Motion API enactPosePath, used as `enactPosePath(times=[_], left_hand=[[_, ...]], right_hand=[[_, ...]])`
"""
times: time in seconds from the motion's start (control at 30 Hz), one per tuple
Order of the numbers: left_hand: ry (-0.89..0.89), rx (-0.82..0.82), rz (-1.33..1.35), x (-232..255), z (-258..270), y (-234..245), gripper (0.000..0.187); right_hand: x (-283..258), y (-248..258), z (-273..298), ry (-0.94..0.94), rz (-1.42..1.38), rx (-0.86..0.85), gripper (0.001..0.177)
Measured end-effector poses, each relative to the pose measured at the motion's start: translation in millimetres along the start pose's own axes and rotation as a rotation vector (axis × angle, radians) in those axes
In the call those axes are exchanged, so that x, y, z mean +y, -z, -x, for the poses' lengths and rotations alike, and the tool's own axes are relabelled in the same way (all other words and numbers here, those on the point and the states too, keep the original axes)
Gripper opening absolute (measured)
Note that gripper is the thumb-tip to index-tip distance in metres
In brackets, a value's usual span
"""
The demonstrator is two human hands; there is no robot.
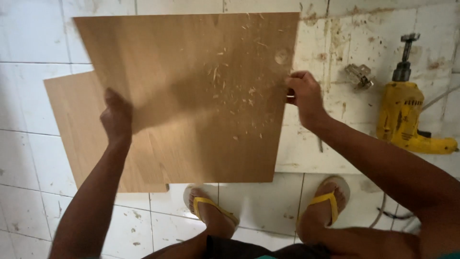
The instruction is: The person drills holes in wooden panels using a yellow power drill with a hole saw bit and then fits cabinet hinges into the drilled holes.
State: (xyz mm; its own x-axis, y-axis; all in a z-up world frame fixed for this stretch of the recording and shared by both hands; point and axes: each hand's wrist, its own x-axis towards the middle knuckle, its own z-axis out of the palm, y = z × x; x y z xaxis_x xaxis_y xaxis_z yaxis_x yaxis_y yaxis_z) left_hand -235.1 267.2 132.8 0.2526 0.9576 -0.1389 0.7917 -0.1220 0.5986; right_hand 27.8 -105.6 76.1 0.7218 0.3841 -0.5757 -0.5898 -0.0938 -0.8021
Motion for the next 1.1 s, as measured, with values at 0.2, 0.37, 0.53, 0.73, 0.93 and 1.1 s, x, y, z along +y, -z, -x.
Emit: enactPosePath(times=[0.2,0.37,0.53,0.73,0.93,1.1], left_hand=[[0.095,0.011,0.192,22,33,55,0.089],[0.023,-0.037,0.286,21,52,72,0.082],[0.064,-0.043,0.401,-16,44,67,0.072],[0.06,0.0,0.5,1,43,70,0.063],[-0.06,0.019,0.467,-7,19,81,0.068],[-0.162,-0.046,0.722,85,39,111,0.064]], right_hand=[[-38,18,15,0.114,-0.266,-0.374,0.056],[-76,13,36,0.126,-0.347,-0.451,0.074],[-49,26,18,0.215,-0.354,-0.439,0.072],[-71,9,42,0.366,-0.412,-0.392,0.05],[-125,-9,83,0.499,-0.356,-0.315,0.029],[-150,-3,80,0.714,-0.243,-0.388,0.025]])
